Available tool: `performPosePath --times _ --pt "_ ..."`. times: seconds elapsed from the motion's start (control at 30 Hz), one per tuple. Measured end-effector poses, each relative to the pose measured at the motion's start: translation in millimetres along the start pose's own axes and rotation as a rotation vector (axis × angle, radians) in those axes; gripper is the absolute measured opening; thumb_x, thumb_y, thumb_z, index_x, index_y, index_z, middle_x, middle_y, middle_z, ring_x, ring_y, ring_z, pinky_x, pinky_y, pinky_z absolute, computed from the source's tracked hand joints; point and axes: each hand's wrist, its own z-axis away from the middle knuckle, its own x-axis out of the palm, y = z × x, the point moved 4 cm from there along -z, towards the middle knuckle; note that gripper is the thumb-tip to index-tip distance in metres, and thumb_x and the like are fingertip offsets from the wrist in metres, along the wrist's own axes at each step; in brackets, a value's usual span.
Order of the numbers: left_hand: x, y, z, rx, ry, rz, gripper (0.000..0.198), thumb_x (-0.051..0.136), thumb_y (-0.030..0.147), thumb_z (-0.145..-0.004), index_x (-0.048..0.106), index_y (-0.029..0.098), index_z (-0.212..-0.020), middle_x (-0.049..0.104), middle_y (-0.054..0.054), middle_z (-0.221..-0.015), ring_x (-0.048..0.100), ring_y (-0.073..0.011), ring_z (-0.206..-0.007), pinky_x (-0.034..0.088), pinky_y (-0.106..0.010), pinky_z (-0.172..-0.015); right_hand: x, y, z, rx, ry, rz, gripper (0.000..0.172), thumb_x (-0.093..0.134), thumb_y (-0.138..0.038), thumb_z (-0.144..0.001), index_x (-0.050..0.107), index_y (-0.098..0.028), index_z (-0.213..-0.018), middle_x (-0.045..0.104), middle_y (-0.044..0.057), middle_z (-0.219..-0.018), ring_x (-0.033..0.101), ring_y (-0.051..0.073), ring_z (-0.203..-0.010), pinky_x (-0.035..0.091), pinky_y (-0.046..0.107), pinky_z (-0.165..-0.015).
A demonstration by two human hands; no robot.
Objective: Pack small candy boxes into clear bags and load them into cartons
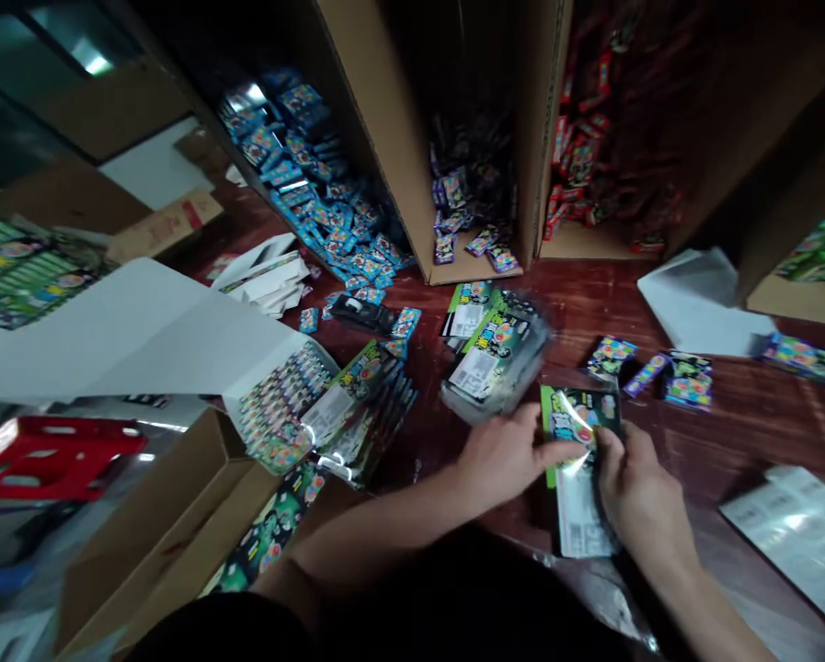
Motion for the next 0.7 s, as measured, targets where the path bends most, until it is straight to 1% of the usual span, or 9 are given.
performPosePath --times 0.07,0.1,0.2,0.27,0.37,0.43,0.5,0.6,0.7 --pt "-49.2 -10 -20 0.003 0.082 -0.328 0.051 0.049 0.059 -0.098 0.053 0.027 -0.137 0.074 -0.007 -0.117 0.069 -0.0245 -0.104 0.051 -0.034 -0.088 -2 1 -7 -0.061 -0.046 0.066 0.053 0.026 -0.05 -0.106 0.05 -0.015 -0.137 0.075 0.015 -0.086 0.074 0.032 -0.07 0.048 0.037 -0.057" --pt "-76.6 -20 -34 -0.059 0.099 -0.537 0.046 0.045 0.051 -0.101 0.049 0.028 -0.141 0.072 -0.007 -0.122 0.067 -0.0234 -0.109 0.05 -0.033 -0.092 -5 -1 -9 -0.105 -0.072 0.105 0.054 0.026 -0.051 -0.106 0.05 -0.015 -0.137 0.076 0.015 -0.087 0.074 0.032 -0.07 0.049 0.038 -0.059" --pt "-149.3 -51 -82 -0.175 0.116 -0.679 0.045 0.059 0.031 -0.094 0.055 0.016 -0.136 0.063 -0.019 -0.136 0.05 -0.0348 -0.132 0.04 -0.045 -0.105 -27 -17 -19 -0.265 -0.016 0.175 0.054 0.031 -0.054 -0.104 0.055 -0.015 -0.134 0.075 0.017 -0.103 0.072 0.032 -0.089 0.054 0.042 -0.076" --pt "-177.1 -72 -112 -0.272 0.085 -0.732 0.05 0.073 0.032 -0.083 0.062 0.009 -0.126 0.064 -0.025 -0.131 0.046 -0.0445 -0.133 0.039 -0.054 -0.103 -48 -33 -32 -0.342 0.117 0.21 0.053 0.035 -0.052 -0.104 0.056 -0.014 -0.133 0.071 0.018 -0.117 0.066 0.033 -0.109 0.05 0.044 -0.094" --pt "-186.7 -92 -141 -0.362 0.031 -0.774 0.052 0.084 0.034 -0.066 0.07 0.01 -0.11 0.069 -0.025 -0.12 0.046 -0.0519 -0.129 0.035 -0.062 -0.102 -67 -50 -72 -0.323 0.177 0.338 0.06 0.045 -0.049 -0.101 0.045 -0.01 -0.146 0.059 0.02 -0.139 0.049 0.036 -0.13 0.038 0.049 -0.109" --pt "-183.5 -97 -150 -0.365 0.009 -0.776 0.049 0.085 0.033 -0.061 0.071 0.012 -0.104 0.071 -0.023 -0.114 0.051 -0.0502 -0.123 0.039 -0.059 -0.097 -67 -50 -105 -0.211 0.055 0.431 0.081 0.062 -0.049 -0.092 0.031 -0.009 -0.155 0.046 0.023 -0.152 0.038 0.04 -0.139 0.035 0.054 -0.109" --pt "-181.7 -95 -154 -0.337 0.022 -0.768 0.051 0.084 0.034 -0.06 0.071 0.012 -0.103 0.071 -0.023 -0.11 0.053 -0.0488 -0.119 0.041 -0.056 -0.094 -63 -48 -134 -0.159 -0.038 0.456 0.094 0.079 -0.047 -0.077 0.037 -0.01 -0.152 0.051 0.025 -0.147 0.04 0.042 -0.136 0.034 0.057 -0.108" --pt "-181.4 -77 -153 -0.232 0.1 -0.737 0.063 0.08 0.038 -0.064 0.065 0.009 -0.118 0.066 -0.027 -0.12 0.049 -0.0494 -0.124 0.036 -0.059 -0.099 -60 -50 -155 -0.191 -0.101 0.433 0.087 0.087 -0.04 -0.065 0.052 -0.015 -0.141 0.063 0.02 -0.13 0.05 0.039 -0.125 0.034 0.054 -0.107" --pt "-164.5 -45 -145 -0.045 0.121 -0.647 0.065 0.067 0.045 -0.079 0.054 0.019 -0.136 0.062 -0.017 -0.131 0.055 -0.0381 -0.122 0.04 -0.048 -0.1 -71 -51 -142 -0.265 -0.07 0.381 0.079 0.077 -0.05 -0.077 0.048 -0.024 -0.145 0.057 0.016 -0.133 0.05 0.035 -0.125 0.036 0.048 -0.106"
